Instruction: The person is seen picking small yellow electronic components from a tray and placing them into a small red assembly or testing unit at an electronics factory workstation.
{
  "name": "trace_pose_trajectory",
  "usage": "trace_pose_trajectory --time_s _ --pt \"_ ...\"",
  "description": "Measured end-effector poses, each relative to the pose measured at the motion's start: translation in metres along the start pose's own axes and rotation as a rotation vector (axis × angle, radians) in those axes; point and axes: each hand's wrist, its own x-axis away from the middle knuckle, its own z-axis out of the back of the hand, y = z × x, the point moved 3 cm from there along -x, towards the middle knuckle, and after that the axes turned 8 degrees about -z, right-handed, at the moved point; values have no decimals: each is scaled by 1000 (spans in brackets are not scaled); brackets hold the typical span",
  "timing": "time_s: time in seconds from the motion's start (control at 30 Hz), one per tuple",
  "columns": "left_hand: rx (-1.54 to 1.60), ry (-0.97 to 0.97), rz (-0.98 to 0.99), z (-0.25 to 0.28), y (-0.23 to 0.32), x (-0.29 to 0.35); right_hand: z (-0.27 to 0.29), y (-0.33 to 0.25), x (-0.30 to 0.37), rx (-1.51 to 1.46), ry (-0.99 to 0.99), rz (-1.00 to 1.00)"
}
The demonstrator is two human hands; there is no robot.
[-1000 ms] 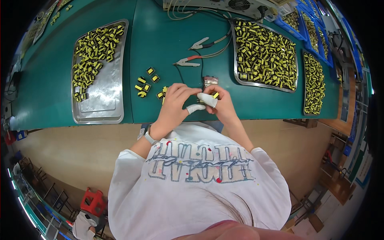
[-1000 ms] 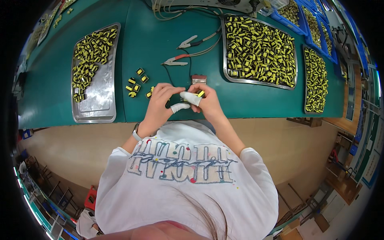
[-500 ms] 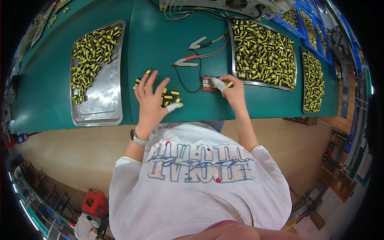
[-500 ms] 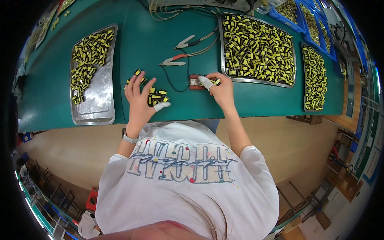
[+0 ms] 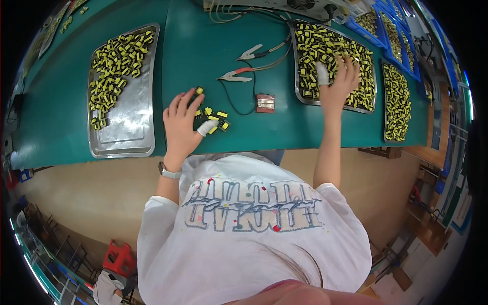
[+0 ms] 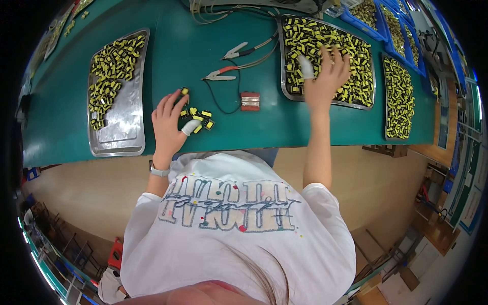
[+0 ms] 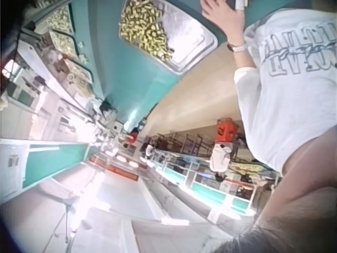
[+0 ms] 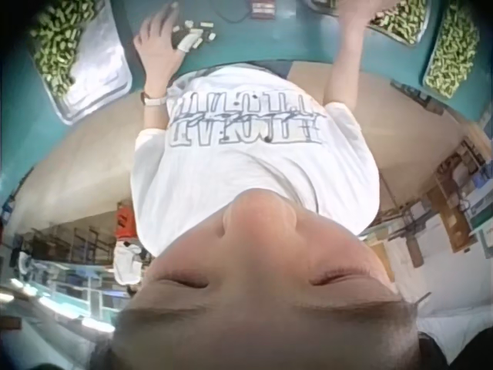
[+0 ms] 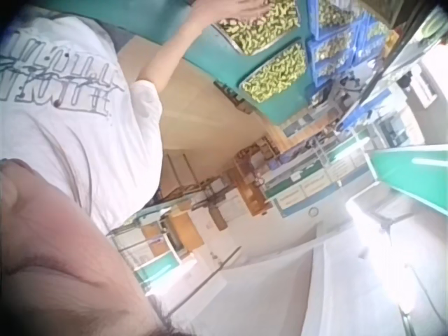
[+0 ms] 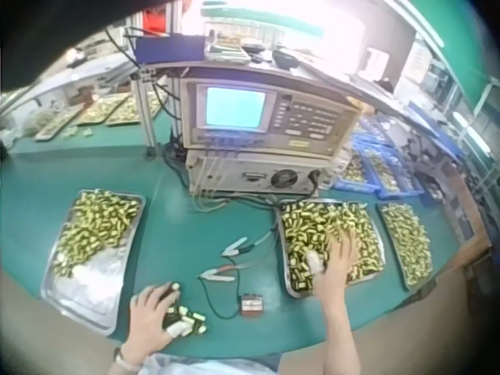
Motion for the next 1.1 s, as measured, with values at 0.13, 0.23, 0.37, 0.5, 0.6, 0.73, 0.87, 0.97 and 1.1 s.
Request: trace_pose_trajectory --time_s 0.13,0.23,0.37,0.5,0.6,0.73,0.87,0.97,1.1 --pt "46 -100 -111 6 11 3 -3 -94 51 -504 -334 201" --pt "56 -155 -160 4 13 3 -11 -144 111 -597 -681 328" --pt "63 -161 -159 4 7 0 -27 -158 145 -519 -809 297" --pt "118 -171 -152 5 4 -9 -16 -151 145 -675 -738 141" --pt "121 -176 -214 1 10 -12 -9 -127 137 -861 -731 -133" --pt "153 -129 -293 -14 19 -10 -5 -76 122 -1016 -653 -630" --pt "179 -161 -311 -14 24 -12 -18 -52 107 -879 -604 -786" --pt "137 -220 -313 -5 32 -16 -27 -41 109 -856 -673 -813" --pt "144 -205 -291 0 50 -19 -34 -39 106 -812 -705 -728"
